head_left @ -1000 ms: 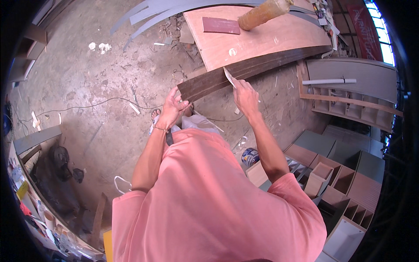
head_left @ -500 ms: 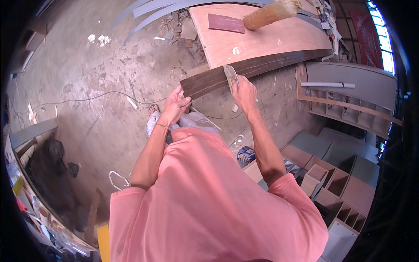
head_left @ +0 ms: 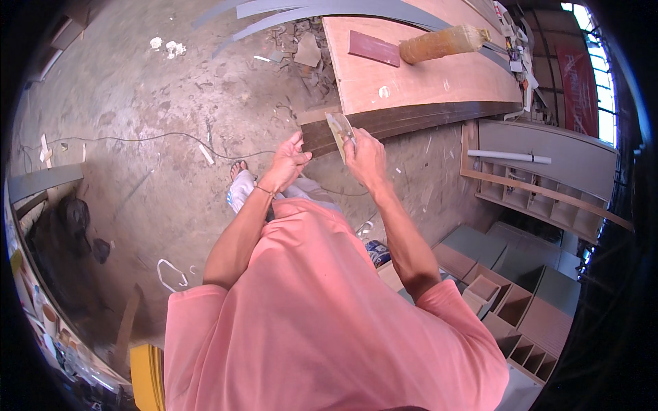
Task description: The person applies adhesive to a wooden board and then carefully presses a long veneer strip onto the edge of the board.
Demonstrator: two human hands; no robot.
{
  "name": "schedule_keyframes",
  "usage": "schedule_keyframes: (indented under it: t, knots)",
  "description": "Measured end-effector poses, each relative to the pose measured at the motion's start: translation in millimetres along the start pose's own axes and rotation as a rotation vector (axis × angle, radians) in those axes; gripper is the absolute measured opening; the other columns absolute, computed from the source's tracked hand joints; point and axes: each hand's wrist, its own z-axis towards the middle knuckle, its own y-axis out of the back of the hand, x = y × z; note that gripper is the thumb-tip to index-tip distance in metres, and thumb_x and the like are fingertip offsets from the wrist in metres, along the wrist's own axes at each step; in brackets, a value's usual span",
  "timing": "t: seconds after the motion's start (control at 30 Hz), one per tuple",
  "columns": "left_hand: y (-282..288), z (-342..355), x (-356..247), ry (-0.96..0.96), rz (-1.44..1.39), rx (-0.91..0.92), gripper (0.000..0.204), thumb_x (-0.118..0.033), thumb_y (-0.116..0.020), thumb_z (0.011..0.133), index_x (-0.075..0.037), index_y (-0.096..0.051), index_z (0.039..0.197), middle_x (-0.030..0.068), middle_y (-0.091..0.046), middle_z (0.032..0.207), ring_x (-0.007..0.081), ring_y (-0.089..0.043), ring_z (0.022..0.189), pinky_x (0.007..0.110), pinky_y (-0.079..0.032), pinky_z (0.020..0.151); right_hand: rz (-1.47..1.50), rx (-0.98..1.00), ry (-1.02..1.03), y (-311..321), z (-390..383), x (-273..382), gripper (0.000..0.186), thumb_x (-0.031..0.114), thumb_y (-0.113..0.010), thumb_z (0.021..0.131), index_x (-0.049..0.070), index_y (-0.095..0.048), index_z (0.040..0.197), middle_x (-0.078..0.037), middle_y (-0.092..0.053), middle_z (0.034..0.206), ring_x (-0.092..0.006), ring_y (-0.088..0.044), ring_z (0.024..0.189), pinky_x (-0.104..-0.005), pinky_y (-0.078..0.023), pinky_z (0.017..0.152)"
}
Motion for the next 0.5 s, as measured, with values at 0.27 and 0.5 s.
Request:
schedule_keyframes:
  t: [0.27,0.5]
  knots:
    - [8,4,7,0.002,-0.006,-0.004,0.075,0.02,-0.051,0.093,-0.007,-0.033,0.161,0.006,-0.051,0.152,0.0155,-0.056,0.132,0.028,-0.048,0.107,0.062,0.02,0.088,-2,6,27,0.024,0.017,-0.059,0.096,0.002,-0.069,0.111,-0.022,-0.068,0.098,-0.0467,-0.067,0.092,-0.0555,-0.053,0.08]
    - [8,2,5,-0.019,-0.064,0.055,0.075,0.021,-0.052,0.091,-0.007,-0.036,0.159,0.0061,-0.052,0.151,0.0166,-0.057,0.132,0.028,-0.049,0.106,0.077,0.035,0.16,-1,6,51,0.021,0.017,-0.06,0.097,0.003,-0.07,0.108,-0.022,-0.067,0.095,-0.0462,-0.066,0.089,-0.0533,-0.051,0.076]
